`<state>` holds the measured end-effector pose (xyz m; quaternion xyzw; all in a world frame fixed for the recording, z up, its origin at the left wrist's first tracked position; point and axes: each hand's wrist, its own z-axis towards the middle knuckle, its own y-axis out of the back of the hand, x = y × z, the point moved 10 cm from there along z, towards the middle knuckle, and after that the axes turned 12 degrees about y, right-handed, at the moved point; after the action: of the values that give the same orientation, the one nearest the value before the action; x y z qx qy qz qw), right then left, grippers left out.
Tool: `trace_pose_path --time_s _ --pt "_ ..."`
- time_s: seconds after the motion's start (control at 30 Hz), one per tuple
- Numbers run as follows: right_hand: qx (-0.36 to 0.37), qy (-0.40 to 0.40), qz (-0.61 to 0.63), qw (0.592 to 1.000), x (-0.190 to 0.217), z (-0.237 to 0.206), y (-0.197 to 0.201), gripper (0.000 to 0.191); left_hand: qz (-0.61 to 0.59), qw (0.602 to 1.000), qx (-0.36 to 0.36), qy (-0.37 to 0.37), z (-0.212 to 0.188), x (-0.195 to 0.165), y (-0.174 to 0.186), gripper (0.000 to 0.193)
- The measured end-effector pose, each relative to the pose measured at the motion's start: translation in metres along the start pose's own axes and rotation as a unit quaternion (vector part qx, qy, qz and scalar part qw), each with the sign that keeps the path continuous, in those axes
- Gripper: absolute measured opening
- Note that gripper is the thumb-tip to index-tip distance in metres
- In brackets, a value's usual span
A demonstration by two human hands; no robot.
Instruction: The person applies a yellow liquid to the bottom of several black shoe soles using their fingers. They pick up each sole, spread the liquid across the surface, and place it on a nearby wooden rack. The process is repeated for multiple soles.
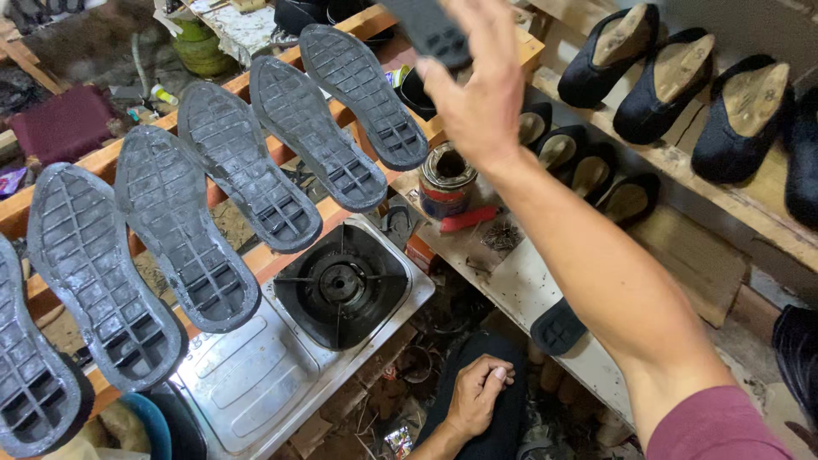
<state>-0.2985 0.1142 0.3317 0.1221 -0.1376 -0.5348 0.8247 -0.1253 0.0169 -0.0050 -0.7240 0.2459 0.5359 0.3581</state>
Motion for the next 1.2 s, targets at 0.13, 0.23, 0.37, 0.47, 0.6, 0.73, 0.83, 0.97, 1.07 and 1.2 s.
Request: trace_pose_path --time_s 0.13,0.23,0.37,0.47,0.6,0.73,0.83,0.97,1.07,1.2 --pt "0.041 -0.12 0.061 0.99 -0.021 -0.024 -0.019 0.058 0.002 1.0 -0.004 -0.008 0.0 -0.002 0.001 0.025" --pt "0.042 -0.081 0.066 0.994 -0.015 -0.028 -0.015 0.059 -0.009 1.0 -0.005 0.001 0.002 0.002 0.001 0.024" --pt "0.055 -0.059 0.047 0.996 -0.01 -0.032 -0.012 0.057 0.008 1.0 -0.005 -0.006 0.004 0.003 -0.004 0.023" --pt "0.06 -0.047 0.043 0.996 -0.008 -0.035 -0.012 0.056 0.016 1.0 -0.005 -0.021 0.004 0.003 -0.006 0.022" --pt "0.055 -0.024 0.05 0.997 -0.01 -0.037 -0.007 0.051 0.015 1.0 -0.013 -0.02 0.003 0.008 -0.006 0.021" --pt "0.035 -0.013 0.043 0.998 -0.014 -0.04 0.014 0.049 0.016 0.999 -0.013 -0.032 0.002 0.01 -0.005 0.02" --pt "0.024 -0.004 0.024 0.999 0.0 -0.057 0.034 0.049 0.019 0.999 -0.02 -0.028 0.004 0.014 -0.003 0.019" --pt "0.034 -0.023 0.03 0.999 0.02 -0.088 0.04 0.05 0.041 0.999 -0.01 -0.031 0.007 0.018 -0.007 0.02" --pt "0.017 -0.049 0.029 0.998 0.025 -0.101 0.04 0.049 0.042 0.998 -0.011 -0.043 0.005 0.02 -0.01 0.019" --pt "0.001 -0.06 0.021 0.998 0.033 -0.11 0.042 0.048 0.043 0.998 -0.016 -0.044 0.003 0.02 -0.01 0.018"
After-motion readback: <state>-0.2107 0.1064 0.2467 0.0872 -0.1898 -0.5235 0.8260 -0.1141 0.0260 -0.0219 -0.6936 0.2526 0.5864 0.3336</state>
